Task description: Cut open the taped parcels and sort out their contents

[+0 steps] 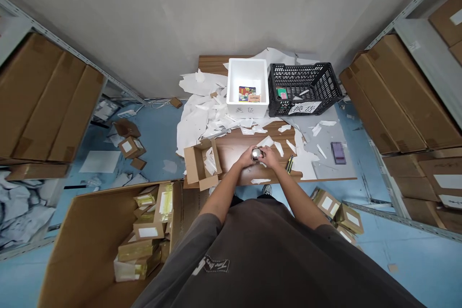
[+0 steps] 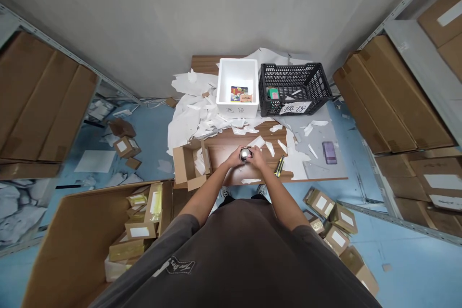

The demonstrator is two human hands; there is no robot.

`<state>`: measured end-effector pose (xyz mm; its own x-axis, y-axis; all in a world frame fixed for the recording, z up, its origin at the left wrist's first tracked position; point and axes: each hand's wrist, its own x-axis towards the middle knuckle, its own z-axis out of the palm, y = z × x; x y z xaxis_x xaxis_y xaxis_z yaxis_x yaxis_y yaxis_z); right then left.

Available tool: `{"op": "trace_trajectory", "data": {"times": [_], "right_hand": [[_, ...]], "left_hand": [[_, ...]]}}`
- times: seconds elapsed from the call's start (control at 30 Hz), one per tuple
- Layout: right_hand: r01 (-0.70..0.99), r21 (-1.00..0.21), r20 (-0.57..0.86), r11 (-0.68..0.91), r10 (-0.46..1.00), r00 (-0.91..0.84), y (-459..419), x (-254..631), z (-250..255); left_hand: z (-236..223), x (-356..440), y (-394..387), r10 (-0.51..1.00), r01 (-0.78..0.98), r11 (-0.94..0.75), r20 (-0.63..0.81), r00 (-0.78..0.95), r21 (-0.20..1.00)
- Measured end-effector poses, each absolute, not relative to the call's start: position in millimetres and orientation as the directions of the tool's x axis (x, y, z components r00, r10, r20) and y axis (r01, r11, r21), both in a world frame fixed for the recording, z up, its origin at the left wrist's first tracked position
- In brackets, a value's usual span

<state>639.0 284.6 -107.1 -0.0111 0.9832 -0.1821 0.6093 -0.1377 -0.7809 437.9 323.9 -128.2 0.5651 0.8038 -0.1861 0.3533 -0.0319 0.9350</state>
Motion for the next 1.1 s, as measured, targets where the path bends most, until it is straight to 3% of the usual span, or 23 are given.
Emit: {"op": "trace_trajectory", "data": {"times": [0.2, 0.5, 0.73, 1.1], "right_hand": [[0.738, -0.659, -0.257, -0.142, 0.966, -0.043, 309.0, 629.4, -101.7], [0.53, -0.847, -0.104, -0.034, 0.989, -0.102, 299.9, 646.3, -57.5], [0.479, -0.877, -0.121, -0.022, 0.977, -0.176, 303.5, 659.5, -18.7], [0.234, -0.961, 0.105, 0.149, 0.976, -0.188, 329.9, 666.3, 46.9]], "left_hand": [[-135.2, 443.0, 322.8, 0.836, 0.379, -0.079, -0.146, 0.529, 0.922], [-124.6, 446.6, 311.9, 0.896, 0.474, 0.003, -0.213, 0.39, 0.88], [-115.4, 452.4, 308.8, 0.907, 0.464, 0.046, -0.232, 0.353, 0.885], [-104.7, 454.1, 310.3, 0.908, 0.456, 0.015, -0.203, 0.366, 0.89]]}}
